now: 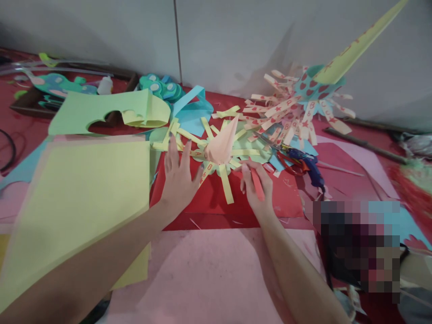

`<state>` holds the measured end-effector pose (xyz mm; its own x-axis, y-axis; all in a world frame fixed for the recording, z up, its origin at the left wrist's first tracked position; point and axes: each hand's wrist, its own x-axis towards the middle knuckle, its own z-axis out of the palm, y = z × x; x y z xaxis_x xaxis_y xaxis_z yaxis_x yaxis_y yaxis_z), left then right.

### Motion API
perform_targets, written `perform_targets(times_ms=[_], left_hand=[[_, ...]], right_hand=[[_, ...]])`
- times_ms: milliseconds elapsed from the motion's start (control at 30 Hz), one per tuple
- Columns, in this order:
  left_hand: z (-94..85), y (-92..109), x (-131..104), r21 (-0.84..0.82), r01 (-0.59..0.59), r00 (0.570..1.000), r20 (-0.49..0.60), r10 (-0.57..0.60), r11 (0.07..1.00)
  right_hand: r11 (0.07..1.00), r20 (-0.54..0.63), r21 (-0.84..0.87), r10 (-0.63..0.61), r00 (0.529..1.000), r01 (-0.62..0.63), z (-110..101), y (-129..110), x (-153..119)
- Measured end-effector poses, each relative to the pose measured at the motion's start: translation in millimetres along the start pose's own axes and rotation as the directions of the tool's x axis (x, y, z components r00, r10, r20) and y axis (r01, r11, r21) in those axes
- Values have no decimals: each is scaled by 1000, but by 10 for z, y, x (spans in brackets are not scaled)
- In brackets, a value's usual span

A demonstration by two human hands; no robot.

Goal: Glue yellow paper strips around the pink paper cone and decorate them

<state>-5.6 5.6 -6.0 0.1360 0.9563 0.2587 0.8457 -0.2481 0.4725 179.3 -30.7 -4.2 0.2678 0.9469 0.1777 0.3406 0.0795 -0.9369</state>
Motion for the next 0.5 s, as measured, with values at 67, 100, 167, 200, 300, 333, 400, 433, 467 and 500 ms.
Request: perform_targets(times_ms=[67, 100, 167, 200, 300, 333, 400, 433, 467, 500], left_hand=[[-50, 36, -9, -12, -23, 995, -102, 21, 1000], [-67, 55, -21, -1, -62, 990, -130, 61, 998], [-75, 92, -67, 39, -221, 971, -78, 224, 974], [-66, 109, -99, 54, -320, 947, -5, 320, 946], [-8, 155, -203, 64, -496, 850, 240, 469, 866], [10, 165, -232, 76, -504, 839, 281, 466, 861], [34, 177, -268, 91, -504, 831, 323, 453, 859], [39, 178, -275, 91, -504, 828, 336, 450, 859], [39, 176, -276, 87, -504, 825, 344, 449, 859], [38, 174, -274, 82, -502, 824, 349, 447, 861]], right_hand=[[1000, -31, -3, -27, 999, 26, 8, 19, 6], [999, -44, -23, -41, 998, 40, 15, 30, 8], [994, -56, -82, -75, 996, 70, 31, 44, 10], [989, -53, -119, -96, 994, 90, 39, 46, 8], [968, 4, -203, -153, 988, 151, 54, 31, -8], [961, 35, -221, -163, 986, 167, 56, 25, -14], [953, 100, -241, -165, 981, 185, 56, 23, -24], [951, 129, -244, -162, 978, 189, 55, 28, -26], [950, 154, -244, -159, 975, 193, 55, 36, -25], [950, 173, -238, -162, 972, 201, 56, 45, -21]])
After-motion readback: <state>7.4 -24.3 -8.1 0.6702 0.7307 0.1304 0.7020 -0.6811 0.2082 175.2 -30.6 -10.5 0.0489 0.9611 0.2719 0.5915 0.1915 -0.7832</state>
